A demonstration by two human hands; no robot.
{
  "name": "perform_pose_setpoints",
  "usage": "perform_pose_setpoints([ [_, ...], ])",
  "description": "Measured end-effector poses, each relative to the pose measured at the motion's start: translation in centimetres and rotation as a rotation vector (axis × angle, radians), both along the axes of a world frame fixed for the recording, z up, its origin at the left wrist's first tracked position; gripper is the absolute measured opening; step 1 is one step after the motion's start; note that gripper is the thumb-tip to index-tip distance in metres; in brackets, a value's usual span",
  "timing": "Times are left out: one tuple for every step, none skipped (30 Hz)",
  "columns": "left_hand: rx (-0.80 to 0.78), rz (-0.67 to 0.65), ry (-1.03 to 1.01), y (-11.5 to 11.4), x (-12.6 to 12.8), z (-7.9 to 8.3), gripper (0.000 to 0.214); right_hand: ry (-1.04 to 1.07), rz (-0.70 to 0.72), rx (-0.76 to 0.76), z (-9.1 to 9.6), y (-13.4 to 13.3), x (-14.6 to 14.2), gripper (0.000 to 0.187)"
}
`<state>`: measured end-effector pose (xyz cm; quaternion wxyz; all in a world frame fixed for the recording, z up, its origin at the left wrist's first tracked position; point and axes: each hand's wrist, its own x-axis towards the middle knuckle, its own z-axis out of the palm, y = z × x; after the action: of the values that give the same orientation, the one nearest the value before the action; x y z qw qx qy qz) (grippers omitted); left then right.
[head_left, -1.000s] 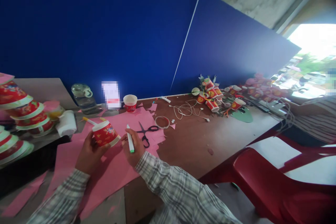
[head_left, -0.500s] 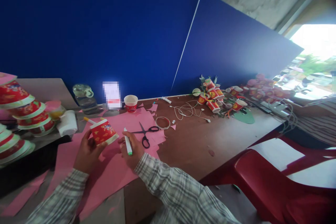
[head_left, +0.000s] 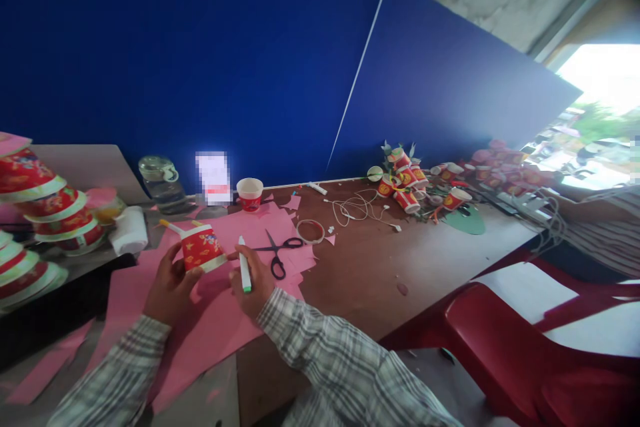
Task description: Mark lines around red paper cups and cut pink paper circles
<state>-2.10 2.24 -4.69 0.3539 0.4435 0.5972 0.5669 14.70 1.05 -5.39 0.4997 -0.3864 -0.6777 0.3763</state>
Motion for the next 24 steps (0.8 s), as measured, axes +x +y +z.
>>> perform_pose_setpoints([
  [-0.002, -0.001, 0.000, 0.00, 0.03, 0.00, 0.094, -0.003, 0.004, -0.005, 0.02, -0.02, 0.01, 0.046],
  [-0.004, -0.004, 0.007, -0.01, 0.05, 0.01, 0.094, -0.008, 0.009, -0.008, 0.06, -0.05, 0.04, 0.046],
  [-0.003, -0.006, 0.017, -0.04, 0.07, 0.02, 0.094, -0.013, 0.013, -0.008, 0.10, -0.08, 0.07, 0.046],
  [0.000, -0.014, 0.025, -0.06, 0.08, 0.01, 0.094, -0.016, 0.017, -0.005, 0.15, -0.10, 0.10, 0.046],
  [0.006, -0.030, 0.030, -0.09, 0.09, 0.00, 0.094, -0.014, 0.018, 0.000, 0.20, -0.13, 0.14, 0.045],
  [0.012, -0.046, 0.034, -0.12, 0.09, -0.02, 0.093, -0.010, 0.018, 0.005, 0.25, -0.16, 0.17, 0.045],
  [0.017, -0.062, 0.035, -0.15, 0.08, -0.04, 0.092, -0.005, 0.019, 0.010, 0.29, -0.18, 0.20, 0.045],
  [0.020, -0.080, 0.036, -0.17, 0.07, -0.05, 0.090, -0.004, 0.020, 0.012, 0.33, -0.20, 0.22, 0.045],
  [0.026, -0.096, 0.039, -0.19, 0.06, -0.06, 0.087, -0.006, 0.021, 0.013, 0.36, -0.22, 0.22, 0.045],
  [0.033, -0.109, 0.046, -0.20, 0.07, -0.04, 0.085, -0.012, 0.023, 0.012, 0.39, -0.24, 0.22, 0.046],
  [0.041, -0.119, 0.053, -0.21, 0.09, -0.01, 0.083, -0.019, 0.025, 0.012, 0.41, -0.25, 0.21, 0.046],
  [0.047, -0.128, 0.059, -0.21, 0.14, 0.04, 0.082, -0.022, 0.025, 0.012, 0.42, -0.25, 0.20, 0.046],
  [0.051, -0.129, 0.061, -0.22, 0.20, 0.11, 0.083, -0.021, 0.022, 0.011, 0.44, -0.25, 0.19, 0.046],
  [0.053, -0.130, 0.062, -0.23, 0.27, 0.18, 0.084, -0.016, 0.020, 0.009, 0.45, -0.25, 0.18, 0.046],
  [0.056, -0.130, 0.063, -0.25, 0.34, 0.24, 0.084, -0.012, 0.019, 0.004, 0.46, -0.25, 0.18, 0.045],
  [0.062, -0.134, 0.064, -0.27, 0.41, 0.28, 0.084, -0.012, 0.022, 0.000, 0.47, -0.25, 0.18, 0.045],
  [0.074, -0.139, 0.066, -0.30, 0.47, 0.30, 0.082, -0.018, 0.025, 0.000, 0.49, -0.26, 0.20, 0.045],
  [0.086, -0.146, 0.071, -0.32, 0.51, 0.28, 0.078, -0.029, 0.031, 0.003, 0.52, -0.28, 0.22, 0.045],
  [0.096, -0.149, 0.079, -0.33, 0.52, 0.22, 0.074, -0.041, 0.036, 0.009, 0.55, -0.30, 0.24, 0.045],
  [0.101, -0.147, 0.088, -0.34, 0.51, 0.13, 0.071, -0.053, 0.039, 0.017, 0.59, -0.34, 0.26, 0.045],
  [0.101, -0.142, 0.094, -0.33, 0.48, 0.01, 0.072, -0.062, 0.039, 0.025, 0.62, -0.38, 0.27, 0.045],
  [0.097, -0.139, 0.095, -0.31, 0.43, -0.12, 0.075, -0.066, 0.037, 0.032, 0.66, -0.43, 0.27, 0.046],
  [0.094, -0.135, 0.105, -0.28, 0.38, -0.27, 0.080, -0.066, 0.034, 0.037, 0.68, -0.48, 0.26, 0.046],
  [0.092, -0.130, 0.125, -0.24, 0.32, -0.40, 0.085, -0.065, 0.032, 0.041, 0.70, -0.52, 0.25, 0.046],
])
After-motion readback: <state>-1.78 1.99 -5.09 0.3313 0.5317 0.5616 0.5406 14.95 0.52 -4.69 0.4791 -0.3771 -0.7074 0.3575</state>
